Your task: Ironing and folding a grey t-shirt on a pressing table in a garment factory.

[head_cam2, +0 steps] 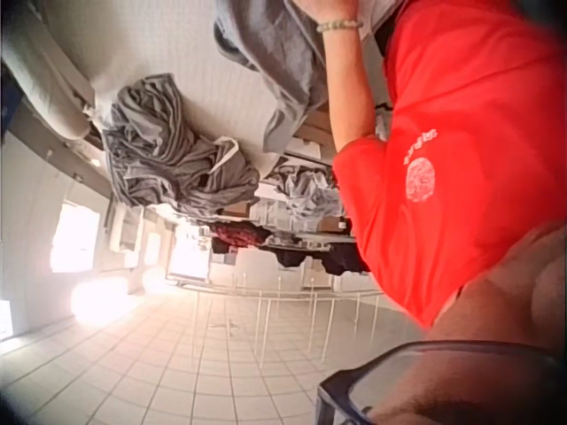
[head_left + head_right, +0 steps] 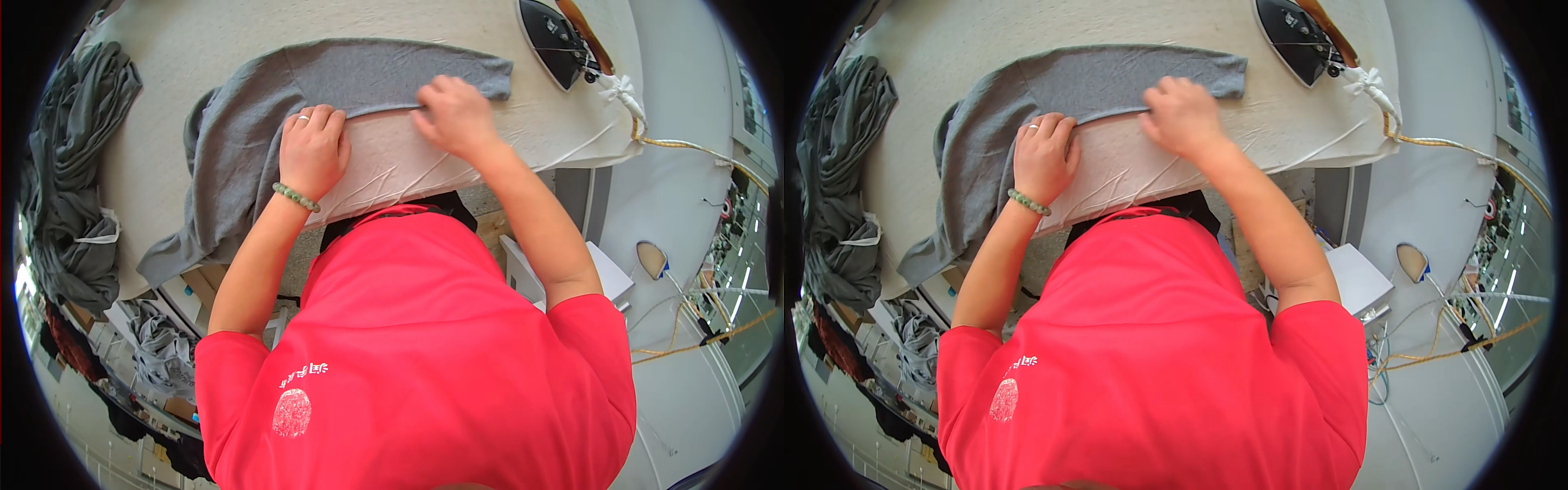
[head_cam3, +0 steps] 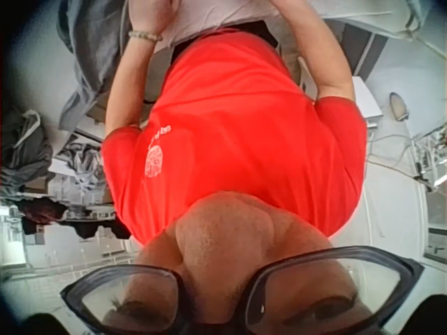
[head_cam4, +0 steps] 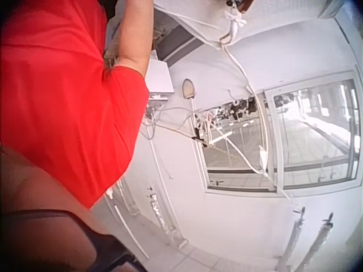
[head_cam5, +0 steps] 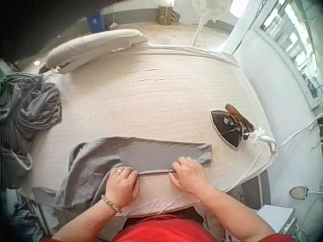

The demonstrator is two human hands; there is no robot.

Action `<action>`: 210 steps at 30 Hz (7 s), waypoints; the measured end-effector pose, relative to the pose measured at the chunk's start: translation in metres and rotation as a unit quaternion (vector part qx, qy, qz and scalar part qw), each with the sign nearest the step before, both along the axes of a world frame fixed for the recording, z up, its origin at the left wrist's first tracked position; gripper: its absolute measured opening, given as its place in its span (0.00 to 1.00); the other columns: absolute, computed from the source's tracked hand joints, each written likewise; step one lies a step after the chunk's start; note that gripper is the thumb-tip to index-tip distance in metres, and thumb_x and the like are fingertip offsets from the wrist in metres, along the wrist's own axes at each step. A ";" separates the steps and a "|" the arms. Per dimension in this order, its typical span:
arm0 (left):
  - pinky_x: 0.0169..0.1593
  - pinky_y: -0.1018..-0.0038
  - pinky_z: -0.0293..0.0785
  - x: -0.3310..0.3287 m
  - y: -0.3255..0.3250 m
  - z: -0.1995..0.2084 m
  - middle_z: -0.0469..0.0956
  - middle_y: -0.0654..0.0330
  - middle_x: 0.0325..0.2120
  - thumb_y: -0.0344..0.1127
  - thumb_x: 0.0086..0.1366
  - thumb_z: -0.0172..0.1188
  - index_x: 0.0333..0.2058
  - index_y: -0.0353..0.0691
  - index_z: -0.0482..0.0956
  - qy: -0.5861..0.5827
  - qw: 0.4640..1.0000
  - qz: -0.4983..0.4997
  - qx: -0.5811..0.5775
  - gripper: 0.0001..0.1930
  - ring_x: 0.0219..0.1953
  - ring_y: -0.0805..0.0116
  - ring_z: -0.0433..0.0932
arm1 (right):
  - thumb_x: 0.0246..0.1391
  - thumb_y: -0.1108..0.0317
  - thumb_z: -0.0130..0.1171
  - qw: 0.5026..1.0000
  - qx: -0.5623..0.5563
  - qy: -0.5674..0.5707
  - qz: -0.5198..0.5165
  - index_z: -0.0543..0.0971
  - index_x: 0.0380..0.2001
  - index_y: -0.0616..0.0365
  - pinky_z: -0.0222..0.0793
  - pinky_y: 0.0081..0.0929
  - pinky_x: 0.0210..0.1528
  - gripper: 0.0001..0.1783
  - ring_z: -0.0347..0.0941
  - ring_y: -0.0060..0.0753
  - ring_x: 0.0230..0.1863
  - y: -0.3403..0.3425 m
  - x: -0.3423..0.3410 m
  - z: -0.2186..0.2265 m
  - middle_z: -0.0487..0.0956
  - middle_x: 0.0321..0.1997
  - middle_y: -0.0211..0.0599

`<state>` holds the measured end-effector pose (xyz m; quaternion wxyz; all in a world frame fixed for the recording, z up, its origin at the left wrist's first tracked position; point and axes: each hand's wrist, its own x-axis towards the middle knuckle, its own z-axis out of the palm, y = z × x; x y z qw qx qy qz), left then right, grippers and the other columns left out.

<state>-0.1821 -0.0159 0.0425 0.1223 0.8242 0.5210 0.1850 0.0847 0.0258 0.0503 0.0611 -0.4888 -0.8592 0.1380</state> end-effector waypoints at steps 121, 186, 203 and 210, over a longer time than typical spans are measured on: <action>0.64 0.57 0.65 0.252 -0.002 -0.015 0.76 0.57 0.49 0.34 0.55 0.65 0.52 0.45 0.83 -0.098 0.991 0.095 -0.014 0.23 0.57 0.56 0.74 | 0.52 0.72 0.64 0.979 0.096 0.091 0.153 0.82 0.48 0.50 0.74 0.40 0.56 0.18 0.78 0.43 0.53 0.100 0.169 -0.012 0.82 0.48 0.37; 0.48 0.69 0.76 -0.067 -0.001 -0.014 0.79 0.64 0.41 0.31 0.56 0.60 0.39 0.43 0.80 0.025 0.996 -0.029 0.076 0.11 0.44 0.65 0.80 | 0.60 0.53 0.69 0.942 -0.239 -0.170 -0.164 0.75 0.61 0.59 0.78 0.48 0.48 0.32 0.83 0.61 0.47 0.052 0.060 0.073 0.86 0.43 0.55; 0.52 0.64 0.77 -0.107 0.076 0.058 0.84 0.54 0.43 0.35 0.66 0.65 0.43 0.38 0.83 -0.112 0.980 0.158 -0.036 0.10 0.48 0.55 0.81 | 0.57 0.58 0.66 0.966 -0.248 -0.076 0.016 0.77 0.40 0.64 0.81 0.52 0.41 0.19 0.84 0.61 0.35 0.053 -0.125 0.067 0.84 0.30 0.56; 0.55 0.66 0.77 -0.198 0.054 0.021 0.83 0.52 0.44 0.45 0.70 0.66 0.52 0.35 0.81 -0.053 0.944 0.313 -0.089 0.20 0.48 0.57 0.82 | 0.62 0.59 0.61 0.973 -0.197 -0.088 -0.086 0.79 0.40 0.65 0.82 0.50 0.44 0.17 0.86 0.59 0.41 0.088 -0.097 0.071 0.86 0.36 0.58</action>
